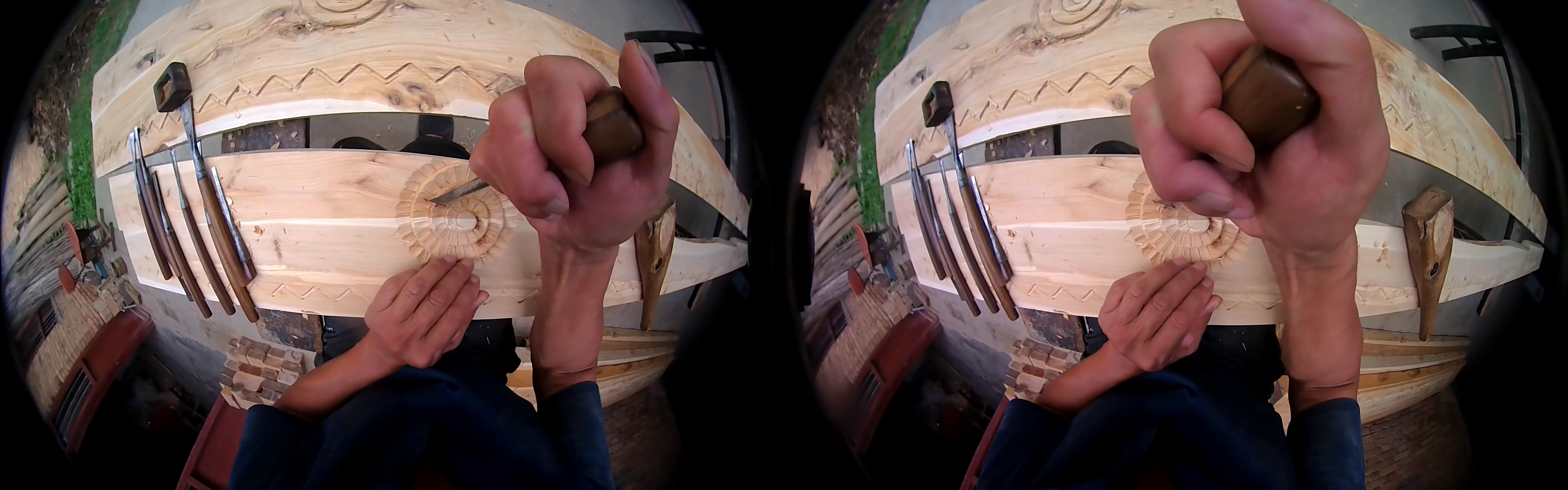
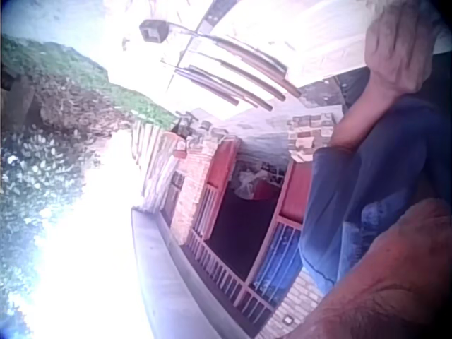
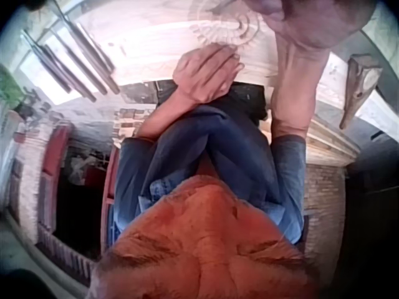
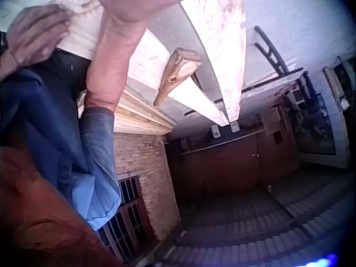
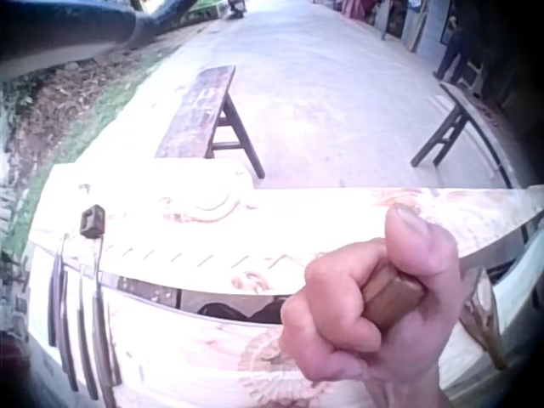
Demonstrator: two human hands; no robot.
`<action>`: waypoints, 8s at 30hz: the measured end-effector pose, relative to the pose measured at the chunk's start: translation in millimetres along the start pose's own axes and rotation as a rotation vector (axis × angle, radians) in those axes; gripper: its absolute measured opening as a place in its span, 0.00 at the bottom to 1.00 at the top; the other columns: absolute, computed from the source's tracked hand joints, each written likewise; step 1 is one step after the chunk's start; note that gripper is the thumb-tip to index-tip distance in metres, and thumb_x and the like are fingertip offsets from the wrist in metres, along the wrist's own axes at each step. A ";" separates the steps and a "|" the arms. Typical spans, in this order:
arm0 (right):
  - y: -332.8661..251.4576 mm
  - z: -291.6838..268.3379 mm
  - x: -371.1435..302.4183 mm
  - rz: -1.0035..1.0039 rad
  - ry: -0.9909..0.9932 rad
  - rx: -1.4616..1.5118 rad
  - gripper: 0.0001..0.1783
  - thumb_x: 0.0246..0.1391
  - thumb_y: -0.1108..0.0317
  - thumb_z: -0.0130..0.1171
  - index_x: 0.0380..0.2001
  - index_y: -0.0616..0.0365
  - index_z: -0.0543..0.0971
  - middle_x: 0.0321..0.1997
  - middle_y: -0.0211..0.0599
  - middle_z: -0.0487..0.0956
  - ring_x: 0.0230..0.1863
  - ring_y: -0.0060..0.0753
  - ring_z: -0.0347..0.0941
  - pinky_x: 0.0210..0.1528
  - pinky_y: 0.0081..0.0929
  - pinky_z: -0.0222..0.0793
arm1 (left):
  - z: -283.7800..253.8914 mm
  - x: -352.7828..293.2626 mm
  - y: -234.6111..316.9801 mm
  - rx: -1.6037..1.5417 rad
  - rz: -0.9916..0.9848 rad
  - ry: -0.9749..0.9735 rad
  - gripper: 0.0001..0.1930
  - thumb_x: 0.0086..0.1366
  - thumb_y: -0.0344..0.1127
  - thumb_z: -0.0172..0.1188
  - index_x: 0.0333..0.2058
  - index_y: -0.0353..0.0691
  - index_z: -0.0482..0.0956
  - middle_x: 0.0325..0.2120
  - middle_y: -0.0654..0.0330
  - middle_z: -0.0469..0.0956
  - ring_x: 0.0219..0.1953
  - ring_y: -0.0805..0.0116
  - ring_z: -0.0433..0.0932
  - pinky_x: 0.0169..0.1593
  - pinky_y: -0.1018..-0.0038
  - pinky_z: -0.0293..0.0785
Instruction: The person carves a spiral pattern into a wood plank using a chisel, periodically removing wood shavings from the carved area by hand.
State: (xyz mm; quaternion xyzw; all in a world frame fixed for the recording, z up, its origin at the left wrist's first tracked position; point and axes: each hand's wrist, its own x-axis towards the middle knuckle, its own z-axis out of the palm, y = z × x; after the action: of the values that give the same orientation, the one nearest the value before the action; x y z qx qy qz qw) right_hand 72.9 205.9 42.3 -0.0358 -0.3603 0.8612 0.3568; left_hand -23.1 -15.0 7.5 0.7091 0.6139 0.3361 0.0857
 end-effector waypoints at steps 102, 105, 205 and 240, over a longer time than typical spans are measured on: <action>98.6 100.0 -78.7 -0.484 -0.161 -1.007 0.24 0.57 0.59 0.72 0.15 0.55 0.71 0.16 0.31 0.70 0.16 0.31 0.70 0.22 0.33 0.70 | -19.5 35.1 -50.0 -0.187 -0.078 0.001 0.17 0.57 0.31 0.83 0.45 0.33 0.92 0.36 0.50 0.89 0.41 0.52 0.91 0.55 0.55 0.89; 101.2 98.2 -83.5 -0.437 -0.189 -1.018 0.22 0.57 0.59 0.72 0.18 0.53 0.71 0.21 0.29 0.69 0.20 0.31 0.68 0.24 0.29 0.64 | -21.4 29.5 -49.1 -0.165 -0.101 0.049 0.19 0.57 0.33 0.84 0.46 0.33 0.92 0.39 0.49 0.91 0.44 0.50 0.92 0.57 0.54 0.89; 108.8 95.2 -88.4 -0.546 -0.198 -1.040 0.24 0.57 0.58 0.73 0.18 0.52 0.68 0.22 0.29 0.68 0.22 0.29 0.69 0.25 0.29 0.62 | -23.0 26.7 -48.5 -0.188 -0.099 0.003 0.15 0.60 0.31 0.81 0.44 0.31 0.91 0.39 0.45 0.92 0.46 0.51 0.93 0.59 0.51 0.88; 95.7 105.8 -98.9 -0.591 -0.259 -1.159 0.26 0.61 0.57 0.70 0.18 0.51 0.66 0.20 0.26 0.64 0.19 0.25 0.64 0.24 0.27 0.57 | -32.7 22.0 -47.9 -0.286 -0.036 -0.018 0.18 0.63 0.37 0.81 0.48 0.36 0.90 0.44 0.46 0.91 0.47 0.48 0.93 0.57 0.52 0.90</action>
State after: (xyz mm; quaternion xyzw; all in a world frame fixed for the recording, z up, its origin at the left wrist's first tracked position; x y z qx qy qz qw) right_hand 56.3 33.2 39.2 -0.0176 -0.7999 0.3912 0.4547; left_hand -80.6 6.9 15.0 0.6816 0.5715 0.4122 0.1973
